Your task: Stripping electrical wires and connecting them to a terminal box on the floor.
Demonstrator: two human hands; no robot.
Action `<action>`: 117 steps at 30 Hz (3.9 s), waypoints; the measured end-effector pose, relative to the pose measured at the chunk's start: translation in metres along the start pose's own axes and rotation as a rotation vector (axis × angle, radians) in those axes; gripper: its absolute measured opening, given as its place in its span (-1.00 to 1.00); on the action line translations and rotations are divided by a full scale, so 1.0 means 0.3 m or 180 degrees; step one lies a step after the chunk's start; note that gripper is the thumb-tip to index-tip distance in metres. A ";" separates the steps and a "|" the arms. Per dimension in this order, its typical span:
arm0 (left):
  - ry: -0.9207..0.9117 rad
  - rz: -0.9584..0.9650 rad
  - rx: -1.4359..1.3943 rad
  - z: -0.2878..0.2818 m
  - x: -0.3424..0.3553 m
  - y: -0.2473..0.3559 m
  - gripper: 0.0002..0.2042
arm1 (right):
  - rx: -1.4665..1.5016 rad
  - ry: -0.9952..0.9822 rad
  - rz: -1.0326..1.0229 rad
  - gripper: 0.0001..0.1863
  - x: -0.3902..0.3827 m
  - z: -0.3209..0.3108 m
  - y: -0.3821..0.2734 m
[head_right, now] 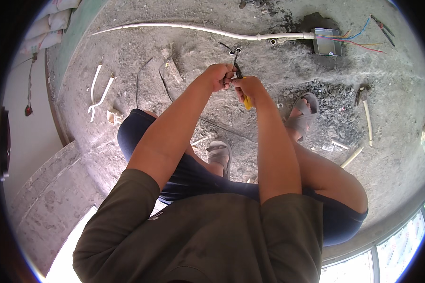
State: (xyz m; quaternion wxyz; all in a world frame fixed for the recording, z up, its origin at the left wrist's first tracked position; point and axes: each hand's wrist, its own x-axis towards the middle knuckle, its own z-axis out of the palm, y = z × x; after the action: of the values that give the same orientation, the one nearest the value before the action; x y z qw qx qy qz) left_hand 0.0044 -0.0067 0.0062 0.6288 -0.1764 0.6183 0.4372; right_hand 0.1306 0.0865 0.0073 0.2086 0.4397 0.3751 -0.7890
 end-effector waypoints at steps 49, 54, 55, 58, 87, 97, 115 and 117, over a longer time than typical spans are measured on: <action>0.1413 0.2017 0.2610 0.097 -0.050 -0.024 -0.76 | -0.4275 0.1712 -0.0435 -0.71 0.032 -0.022 -0.243; 0.1373 0.2095 0.2648 0.100 -0.047 -0.019 -0.76 | -0.4433 0.1839 -0.0440 -0.71 0.058 -0.034 -0.266; 0.1356 0.2119 0.2630 0.106 -0.046 -0.018 -0.77 | -0.4447 0.1841 -0.0441 -0.71 0.064 -0.044 -0.272; 0.1377 0.2104 0.2678 0.108 -0.045 -0.013 -0.77 | -0.4474 0.1668 -0.0363 -0.70 0.066 -0.049 -0.298; 0.1600 0.1656 0.2666 0.189 0.052 0.013 -0.78 | -0.5285 0.0935 0.0440 -0.32 -0.559 -0.252 -0.651; 0.0928 0.0998 0.0670 0.044 0.102 0.032 -0.92 | -0.5643 0.0938 -0.1425 -0.48 -0.733 -0.355 -0.536; 0.1679 0.1330 0.1208 0.100 -0.027 -0.083 -0.75 | -0.4045 0.0099 -0.1437 -0.55 -0.321 -0.762 -0.509; 0.2047 0.1668 0.1430 0.088 -0.045 -0.101 -0.72 | -0.2631 -0.0189 -0.0929 -0.53 -0.251 -0.853 -0.390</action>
State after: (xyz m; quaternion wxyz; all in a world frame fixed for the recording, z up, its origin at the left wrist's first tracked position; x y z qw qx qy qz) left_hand 0.0462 -0.0078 0.0137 0.2965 -0.0004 0.8847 0.3597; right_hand 0.2307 0.3588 0.0342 0.2640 0.2389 0.7113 -0.6061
